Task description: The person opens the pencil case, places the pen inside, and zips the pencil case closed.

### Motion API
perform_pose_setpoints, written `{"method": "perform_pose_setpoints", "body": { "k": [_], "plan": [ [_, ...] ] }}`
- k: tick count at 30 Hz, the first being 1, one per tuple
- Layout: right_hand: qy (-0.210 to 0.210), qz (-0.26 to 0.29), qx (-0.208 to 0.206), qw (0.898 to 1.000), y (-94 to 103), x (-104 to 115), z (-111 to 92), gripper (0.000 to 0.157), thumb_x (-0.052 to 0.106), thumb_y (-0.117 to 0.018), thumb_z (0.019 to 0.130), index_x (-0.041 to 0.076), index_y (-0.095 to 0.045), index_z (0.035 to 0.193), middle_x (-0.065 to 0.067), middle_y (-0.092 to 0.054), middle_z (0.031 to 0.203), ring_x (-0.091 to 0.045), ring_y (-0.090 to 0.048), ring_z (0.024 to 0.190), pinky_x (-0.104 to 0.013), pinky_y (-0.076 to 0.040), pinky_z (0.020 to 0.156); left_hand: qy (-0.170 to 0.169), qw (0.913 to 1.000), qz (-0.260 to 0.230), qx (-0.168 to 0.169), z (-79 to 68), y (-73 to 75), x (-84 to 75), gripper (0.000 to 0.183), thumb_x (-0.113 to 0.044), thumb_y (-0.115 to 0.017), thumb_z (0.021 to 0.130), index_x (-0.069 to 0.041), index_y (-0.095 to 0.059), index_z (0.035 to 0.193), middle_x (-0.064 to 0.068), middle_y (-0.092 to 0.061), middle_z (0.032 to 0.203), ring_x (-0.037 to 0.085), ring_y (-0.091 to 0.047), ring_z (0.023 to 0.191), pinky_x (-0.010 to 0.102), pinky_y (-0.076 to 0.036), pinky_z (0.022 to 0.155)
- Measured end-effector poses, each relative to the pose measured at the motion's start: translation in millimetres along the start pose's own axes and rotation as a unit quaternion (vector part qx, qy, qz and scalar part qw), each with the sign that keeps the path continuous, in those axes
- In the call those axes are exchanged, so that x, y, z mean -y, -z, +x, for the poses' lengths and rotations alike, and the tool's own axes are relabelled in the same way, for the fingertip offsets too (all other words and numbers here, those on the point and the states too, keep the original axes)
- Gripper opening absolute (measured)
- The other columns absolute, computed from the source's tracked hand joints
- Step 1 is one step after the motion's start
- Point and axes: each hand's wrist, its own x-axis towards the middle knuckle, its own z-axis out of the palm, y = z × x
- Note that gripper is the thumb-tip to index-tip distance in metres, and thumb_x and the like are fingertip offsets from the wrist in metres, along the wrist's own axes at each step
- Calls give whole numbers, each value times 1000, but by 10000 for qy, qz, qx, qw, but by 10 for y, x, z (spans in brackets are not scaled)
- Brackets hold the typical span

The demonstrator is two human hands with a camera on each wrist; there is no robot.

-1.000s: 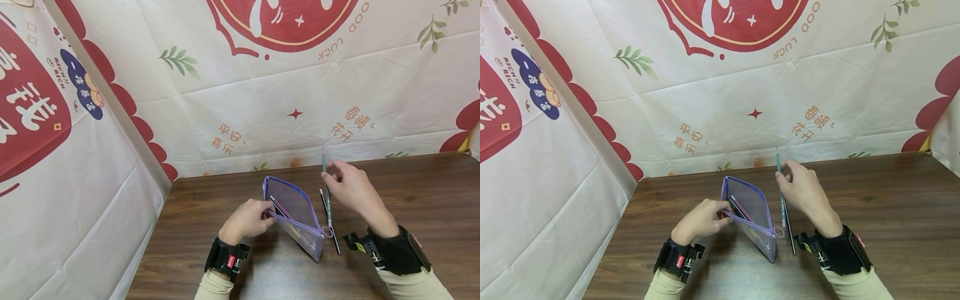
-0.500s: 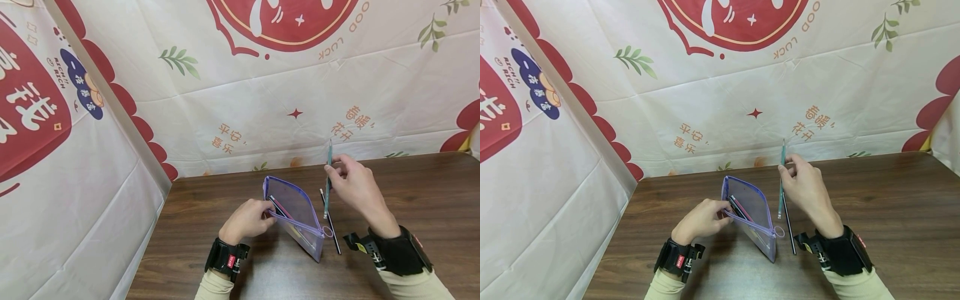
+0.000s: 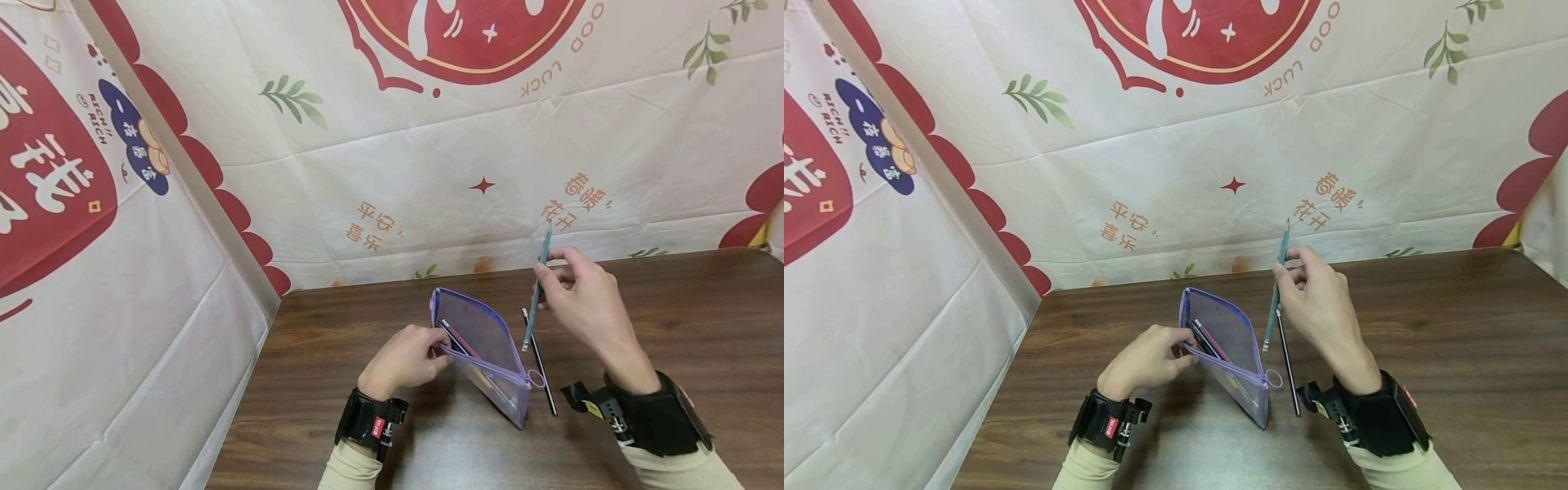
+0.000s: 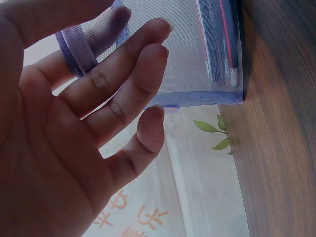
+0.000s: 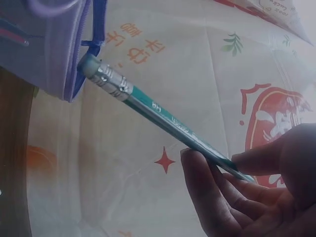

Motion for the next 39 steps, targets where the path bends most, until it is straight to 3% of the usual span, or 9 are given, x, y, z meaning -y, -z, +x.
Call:
{"method": "perform_pose_setpoints", "body": {
  "k": [16, 25, 39],
  "plan": [
    [-119, 242, -90, 9996, 2, 61, -15, 34, 32, -50, 96, 3, -56, 112, -20, -72, 85, -8, -65, 54, -21, -53, 48, 43, 10000, -25, 69, -4, 5, -1, 6, -22, -64, 86, -17, -64, 82, -9, -56, 69, 1, -48, 60, 16, -38, 51],
    [102, 493, 176, 9986, -41, 45, -8, 32, 26, -51, 96, 0, -55, 115, -22, -71, 87, -7, -65, 55, -19, -53, 49, 39, 10000, -13, 76, 0, 3, -2, 6, -22, -64, 86, -17, -64, 82, -8, -57, 69, 1, -48, 60, 17, -38, 51],
    [324, 261, 376, 9984, -156, 90, -43, 32, 29, -53, 95, 3, -55, 113, -15, -71, 78, -14, -65, 56, -30, -55, 49, -25, 10000, -32, 7, -3, 3, 3, 6, -21, -65, 86, -17, -63, 81, -9, -58, 70, 1, -50, 62, 16, -40, 53]
  ]
}}
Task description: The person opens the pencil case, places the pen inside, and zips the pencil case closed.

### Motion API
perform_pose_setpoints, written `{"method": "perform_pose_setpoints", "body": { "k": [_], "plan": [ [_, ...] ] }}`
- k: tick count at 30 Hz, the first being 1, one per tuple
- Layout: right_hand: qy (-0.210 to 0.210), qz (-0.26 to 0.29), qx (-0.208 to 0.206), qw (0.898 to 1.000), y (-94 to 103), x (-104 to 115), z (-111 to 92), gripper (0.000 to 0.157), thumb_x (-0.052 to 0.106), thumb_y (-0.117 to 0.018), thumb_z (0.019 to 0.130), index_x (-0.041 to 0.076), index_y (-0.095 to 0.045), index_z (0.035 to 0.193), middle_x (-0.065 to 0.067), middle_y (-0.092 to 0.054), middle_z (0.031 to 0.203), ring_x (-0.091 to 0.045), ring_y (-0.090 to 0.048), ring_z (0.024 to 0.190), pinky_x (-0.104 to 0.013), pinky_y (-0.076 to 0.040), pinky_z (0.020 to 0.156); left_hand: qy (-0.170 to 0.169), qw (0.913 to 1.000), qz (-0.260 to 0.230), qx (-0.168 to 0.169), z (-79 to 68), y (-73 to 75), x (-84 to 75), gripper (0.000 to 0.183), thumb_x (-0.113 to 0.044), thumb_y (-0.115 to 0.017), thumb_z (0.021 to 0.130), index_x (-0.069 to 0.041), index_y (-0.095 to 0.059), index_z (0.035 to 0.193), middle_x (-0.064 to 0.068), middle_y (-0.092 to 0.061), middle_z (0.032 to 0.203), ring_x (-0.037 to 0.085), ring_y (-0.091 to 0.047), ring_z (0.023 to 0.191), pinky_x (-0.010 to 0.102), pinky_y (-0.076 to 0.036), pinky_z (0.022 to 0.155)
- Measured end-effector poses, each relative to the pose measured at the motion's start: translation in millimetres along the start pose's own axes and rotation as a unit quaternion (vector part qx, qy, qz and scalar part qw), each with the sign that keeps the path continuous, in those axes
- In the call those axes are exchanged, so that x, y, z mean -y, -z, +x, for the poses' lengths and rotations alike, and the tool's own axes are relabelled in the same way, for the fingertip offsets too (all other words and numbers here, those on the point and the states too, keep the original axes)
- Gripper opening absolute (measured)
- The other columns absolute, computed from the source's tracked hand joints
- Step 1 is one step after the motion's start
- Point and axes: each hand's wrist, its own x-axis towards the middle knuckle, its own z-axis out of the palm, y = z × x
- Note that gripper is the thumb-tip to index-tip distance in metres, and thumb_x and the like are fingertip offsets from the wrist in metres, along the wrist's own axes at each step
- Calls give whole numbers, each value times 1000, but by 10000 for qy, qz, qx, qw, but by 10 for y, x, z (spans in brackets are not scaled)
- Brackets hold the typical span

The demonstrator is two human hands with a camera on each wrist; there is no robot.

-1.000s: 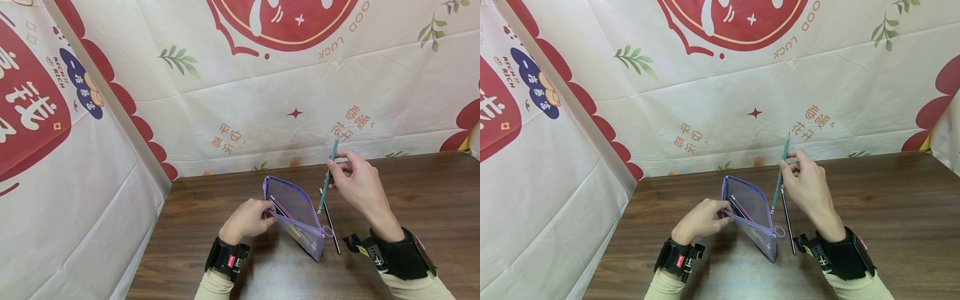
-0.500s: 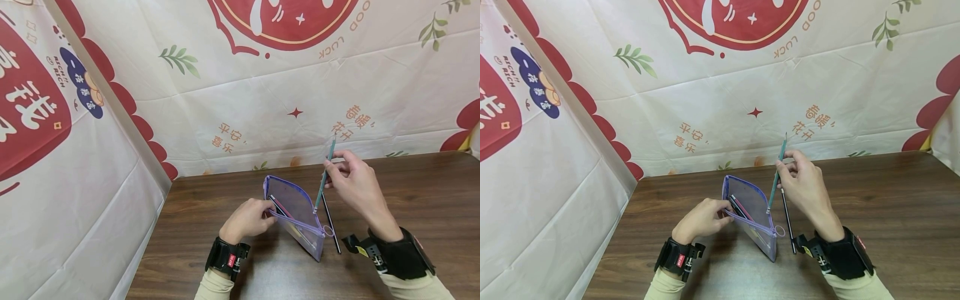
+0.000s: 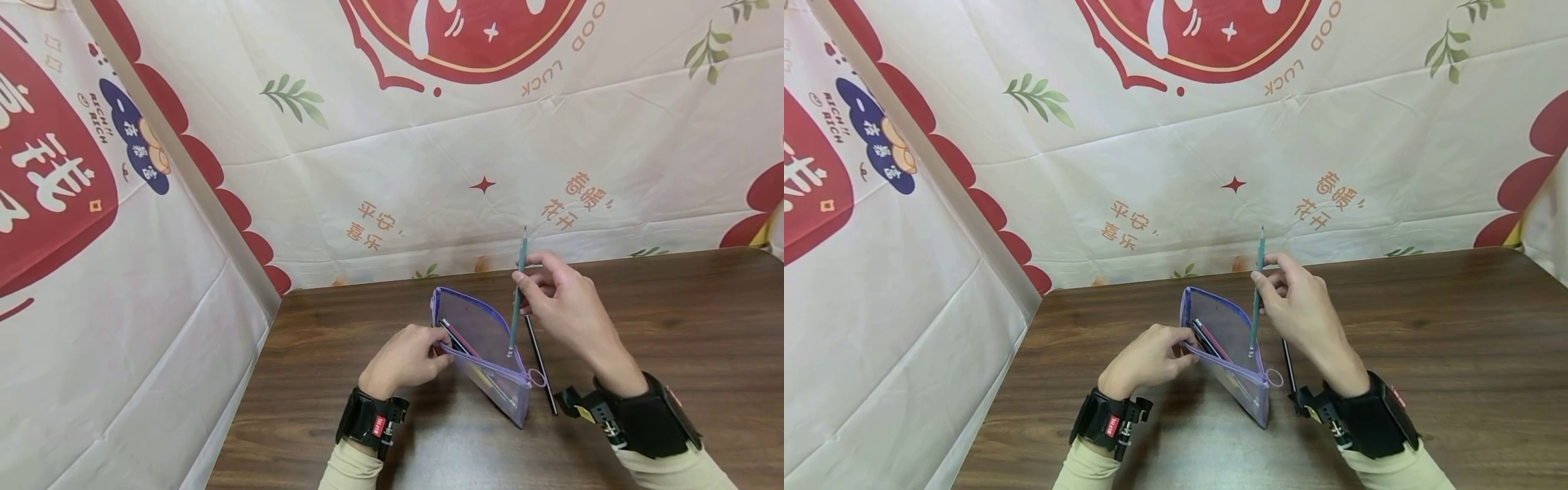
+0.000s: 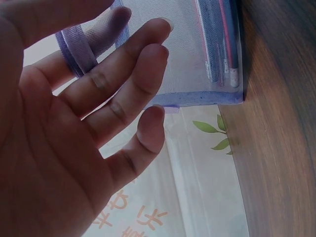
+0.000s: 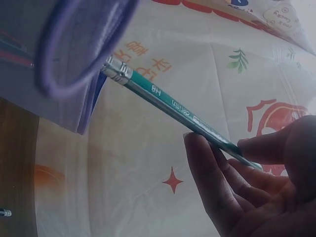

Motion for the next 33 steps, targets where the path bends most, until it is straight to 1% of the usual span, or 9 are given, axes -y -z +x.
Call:
{"method": "perform_pose_setpoints", "body": {
  "k": [5, 8, 11, 15, 19, 21, 28, 33],
  "plan": [
    [116, -227, 114, 9996, -40, -1, -10, 31, 27, -54, 95, 3, -55, 114, -11, -70, 76, -12, -63, 55, -29, -52, 48, -3, 10000, 6, -4, 2, 3, 0, 6, -21, -64, 86, -17, -63, 82, -8, -58, 70, 1, -49, 61, 16, -40, 52],
    [263, -364, 169, 9988, -61, -3, -16, 29, 24, -55, 94, 2, -55, 113, -9, -68, 74, -12, -60, 54, -29, -51, 48, 5, 10000, 20, 7, 5, 5, 3, 6, -21, -64, 86, -17, -63, 82, -8, -58, 70, 1, -49, 61, 16, -39, 52],
    [369, -335, 256, 9984, -75, 4, -21, 27, 21, -57, 94, 2, -56, 113, -8, -65, 72, -12, -58, 53, -28, -51, 47, 14, 10000, 14, 24, 1, 7, -1, 6, -21, -64, 86, -17, -63, 82, -8, -58, 70, 1, -49, 60, 16, -39, 52],
    [484, -289, 395, 9976, -99, 16, -29, 24, 18, -58, 93, 3, -57, 111, -7, -64, 70, -9, -56, 51, -27, -49, 46, 26, 10000, 8, 28, -1, 7, -5, 7, -22, -64, 87, -17, -63, 82, -8, -58, 70, 1, -49, 61, 16, -39, 52],
    [693, -449, 408, 9958, -134, 13, -36, 18, 12, -59, 91, 4, -58, 107, -5, -61, 66, -9, -50, 49, -27, -44, 45, 15, 10000, 0, 27, -1, 3, -2, 7, -22, -64, 87, -17, -64, 83, -8, -59, 71, 1, -50, 61, 16, -40, 53],
    [751, -475, 429, 9951, -148, 11, -39, 16, 11, -60, 91, 4, -59, 105, -4, -60, 65, -9, -49, 48, -27, -44, 45, 8, 10000, -5, 29, -2, 1, 1, 7, -22, -64, 87, -17, -64, 83, -8, -59, 71, 1, -50, 61, 16, -40, 53],
    [664, -483, 766, 9937, -189, 0, -42, 16, 12, -58, 92, 4, -59, 106, -3, -60, 66, -10, -48, 50, -27, -42, 45, 20, 10000, -15, 39, 3, -1, 7, 7, -22, -64, 86, -17, -63, 82, -9, -59, 71, 1, -51, 62, 16, -41, 53],
    [663, -592, 884, 9921, -237, -21, -45, 19, 11, -59, 91, 3, -60, 108, -2, -59, 66, -11, -47, 50, -27, -41, 45, 3, 10000, -20, 31, 2, -6, 10, 6, -22, -64, 86, -17, -64, 82, -9, -59, 71, 1, -51, 62, 16, -41, 53]
  ]
}}
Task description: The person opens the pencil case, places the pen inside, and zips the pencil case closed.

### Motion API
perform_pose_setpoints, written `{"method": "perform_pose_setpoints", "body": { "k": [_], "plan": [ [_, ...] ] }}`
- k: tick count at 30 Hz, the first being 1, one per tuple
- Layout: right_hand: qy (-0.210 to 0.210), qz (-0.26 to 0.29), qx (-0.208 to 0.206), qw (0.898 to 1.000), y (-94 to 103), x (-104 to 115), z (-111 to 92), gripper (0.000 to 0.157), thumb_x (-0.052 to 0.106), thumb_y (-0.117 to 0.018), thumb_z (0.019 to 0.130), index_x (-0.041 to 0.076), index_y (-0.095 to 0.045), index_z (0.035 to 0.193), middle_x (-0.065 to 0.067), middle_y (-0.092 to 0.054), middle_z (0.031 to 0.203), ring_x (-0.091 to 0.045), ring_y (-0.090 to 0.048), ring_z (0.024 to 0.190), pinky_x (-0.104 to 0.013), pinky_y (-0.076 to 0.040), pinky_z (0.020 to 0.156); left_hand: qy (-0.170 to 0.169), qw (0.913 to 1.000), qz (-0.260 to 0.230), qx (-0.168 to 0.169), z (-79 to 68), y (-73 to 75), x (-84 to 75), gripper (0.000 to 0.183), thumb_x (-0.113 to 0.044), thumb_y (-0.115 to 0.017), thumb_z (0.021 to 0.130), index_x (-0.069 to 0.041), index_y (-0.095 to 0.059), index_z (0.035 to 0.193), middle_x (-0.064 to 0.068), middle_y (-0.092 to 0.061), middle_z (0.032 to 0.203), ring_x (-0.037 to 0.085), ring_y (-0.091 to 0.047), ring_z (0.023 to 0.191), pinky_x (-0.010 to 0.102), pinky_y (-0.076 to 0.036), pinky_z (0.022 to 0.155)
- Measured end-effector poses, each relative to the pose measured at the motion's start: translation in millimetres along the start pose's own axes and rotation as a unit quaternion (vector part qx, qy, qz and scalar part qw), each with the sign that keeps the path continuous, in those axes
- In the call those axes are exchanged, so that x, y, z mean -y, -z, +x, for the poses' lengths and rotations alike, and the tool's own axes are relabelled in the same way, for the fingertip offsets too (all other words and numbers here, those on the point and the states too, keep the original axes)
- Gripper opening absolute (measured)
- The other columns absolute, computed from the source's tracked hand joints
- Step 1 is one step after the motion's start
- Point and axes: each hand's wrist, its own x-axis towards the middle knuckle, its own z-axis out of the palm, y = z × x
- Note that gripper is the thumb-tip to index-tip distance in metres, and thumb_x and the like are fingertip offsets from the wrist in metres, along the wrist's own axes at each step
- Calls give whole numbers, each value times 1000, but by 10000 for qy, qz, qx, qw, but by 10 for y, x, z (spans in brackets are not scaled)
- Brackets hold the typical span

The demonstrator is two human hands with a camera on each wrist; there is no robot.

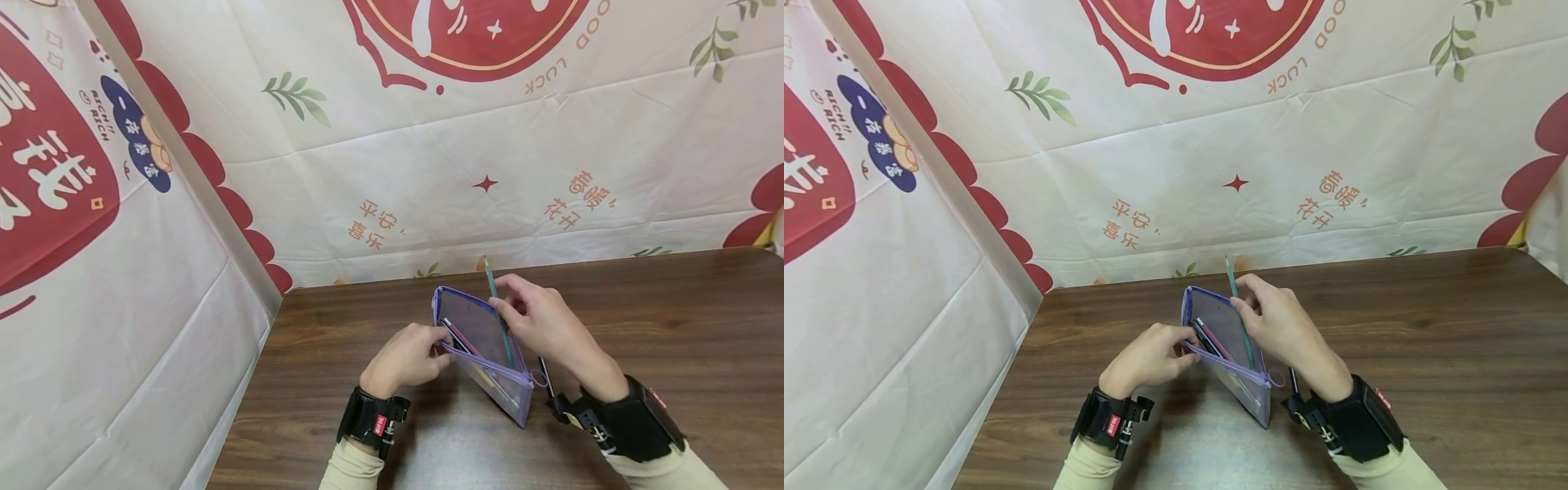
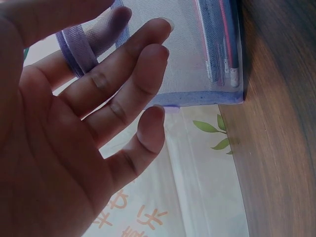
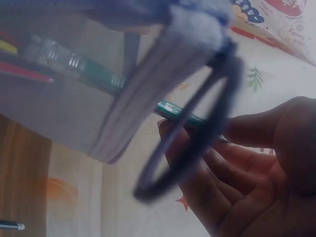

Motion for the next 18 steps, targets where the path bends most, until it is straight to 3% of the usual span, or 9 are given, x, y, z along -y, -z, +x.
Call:
{"method": "perform_pose_setpoints", "body": {
  "k": [18],
  "plan": [
    [-122, -138, 421, 9989, -88, 27, -1, 21, 6, -61, 89, -3, -62, 107, -3, -58, 65, -12, -46, 54, -30, -42, 48, 28, 10000, 25, 26, -1, 12, -6, 6, -23, -64, 87, -17, -64, 83, -8, -60, 72, 1, -51, 62, 17, -42, 54]
  ]
}}
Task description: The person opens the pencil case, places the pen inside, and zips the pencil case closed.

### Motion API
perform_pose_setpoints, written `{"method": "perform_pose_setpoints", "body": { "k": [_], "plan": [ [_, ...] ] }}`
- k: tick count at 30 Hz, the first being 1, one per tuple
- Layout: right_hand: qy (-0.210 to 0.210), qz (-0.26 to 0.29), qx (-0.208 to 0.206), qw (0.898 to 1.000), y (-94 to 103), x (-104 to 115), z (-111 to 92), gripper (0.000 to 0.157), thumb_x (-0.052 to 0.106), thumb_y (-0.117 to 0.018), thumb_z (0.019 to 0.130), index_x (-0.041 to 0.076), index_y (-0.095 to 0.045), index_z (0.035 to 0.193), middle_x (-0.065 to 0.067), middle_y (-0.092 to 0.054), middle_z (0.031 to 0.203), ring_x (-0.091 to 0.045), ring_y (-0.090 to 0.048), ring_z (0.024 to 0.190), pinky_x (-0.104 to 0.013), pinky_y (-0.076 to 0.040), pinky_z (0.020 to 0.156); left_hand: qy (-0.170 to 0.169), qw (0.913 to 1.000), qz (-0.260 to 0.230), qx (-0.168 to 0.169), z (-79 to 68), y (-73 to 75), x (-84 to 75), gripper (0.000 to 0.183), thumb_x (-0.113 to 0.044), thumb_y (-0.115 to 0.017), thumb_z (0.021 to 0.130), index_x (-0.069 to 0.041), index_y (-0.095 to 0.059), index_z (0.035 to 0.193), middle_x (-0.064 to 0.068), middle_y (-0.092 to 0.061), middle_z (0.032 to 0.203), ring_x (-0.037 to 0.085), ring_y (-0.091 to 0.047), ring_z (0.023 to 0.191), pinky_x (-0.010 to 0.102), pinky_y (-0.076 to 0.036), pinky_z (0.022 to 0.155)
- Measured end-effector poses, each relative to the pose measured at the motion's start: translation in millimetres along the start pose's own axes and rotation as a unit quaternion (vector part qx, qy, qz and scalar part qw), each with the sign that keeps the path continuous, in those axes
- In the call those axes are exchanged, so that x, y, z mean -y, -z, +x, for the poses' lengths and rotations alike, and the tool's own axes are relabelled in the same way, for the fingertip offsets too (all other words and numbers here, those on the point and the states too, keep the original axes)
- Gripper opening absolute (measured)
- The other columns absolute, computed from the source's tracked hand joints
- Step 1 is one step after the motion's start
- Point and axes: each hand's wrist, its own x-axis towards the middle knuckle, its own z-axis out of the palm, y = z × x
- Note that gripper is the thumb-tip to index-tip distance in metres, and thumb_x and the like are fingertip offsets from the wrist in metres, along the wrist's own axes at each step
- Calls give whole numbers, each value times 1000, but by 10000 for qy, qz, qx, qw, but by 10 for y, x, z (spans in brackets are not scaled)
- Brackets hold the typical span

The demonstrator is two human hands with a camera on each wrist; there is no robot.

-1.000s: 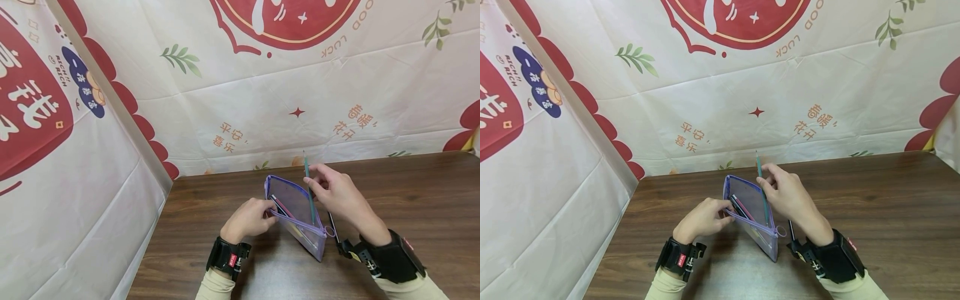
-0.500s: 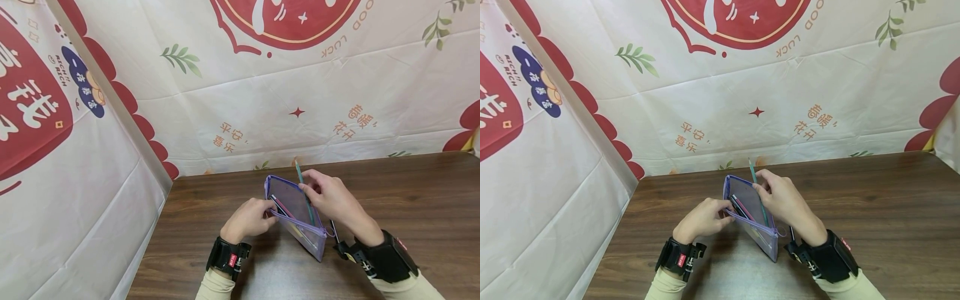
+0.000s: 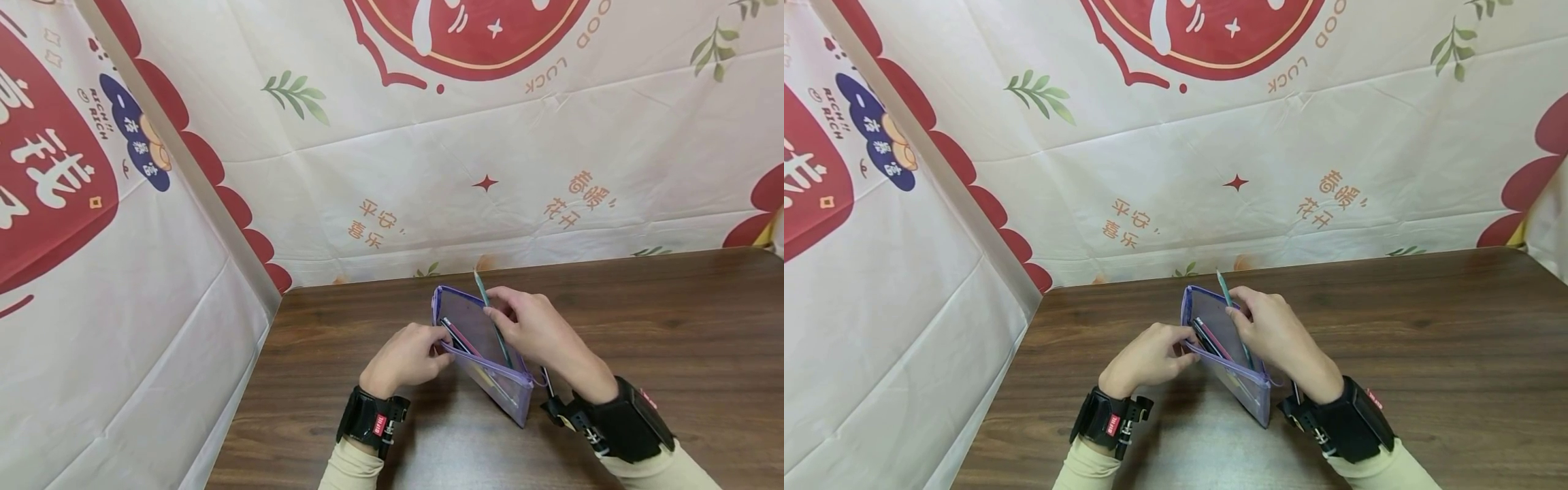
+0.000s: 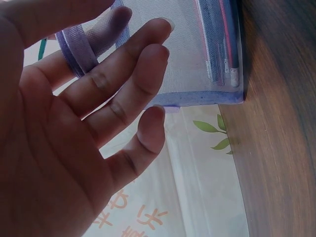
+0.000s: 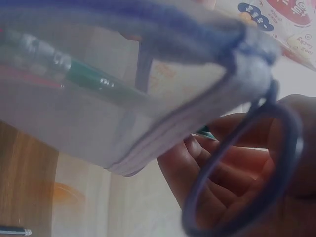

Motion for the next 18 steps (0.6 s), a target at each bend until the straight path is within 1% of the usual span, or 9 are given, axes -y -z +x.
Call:
{"method": "perform_pose_setpoints", "body": {
  "k": [5, 9, 13, 18],
  "plan": [
    [84, -32, 62, 9999, -19, 1, 1, 19, 5, -62, 88, -2, -64, 105, -2, -57, 64, -11, -45, 53, -28, -41, 47, 4, 10000, -26, -3, 8, -7, 8, 6, -22, -64, 86, -17, -64, 83, -8, -60, 72, 1, -51, 63, 17, -42, 54],
    [107, -22, 145, 9998, -31, 7, -5, 21, 5, -63, 87, -3, -63, 107, -2, -57, 64, -10, -45, 53, -28, -41, 46, 2, 10000, -34, 1, 10, -6, 9, 5, -21, -65, 86, -17, -64, 83, -8, -60, 72, 1, -51, 62, 17, -42, 54],
    [55, -36, 269, 9996, -41, 13, -10, 24, 7, -64, 87, -3, -63, 108, -2, -58, 64, -10, -46, 52, -27, -41, 46, -2, 10000, -16, 7, 5, 2, -3, 6, -22, -65, 86, -17, -64, 84, -7, -60, 72, 1, -51, 62, 17, -41, 54],
    [-9, -78, 382, 9992, -56, 17, -14, 24, 8, -65, 86, -4, -64, 106, -2, -58, 65, -10, -48, 53, -27, -43, 46, -43, 10000, 26, -3, 5, 5, -5, 6, -22, -65, 86, -16, -64, 84, -7, -60, 72, 1, -51, 63, 16, -41, 54]
  ]
}}
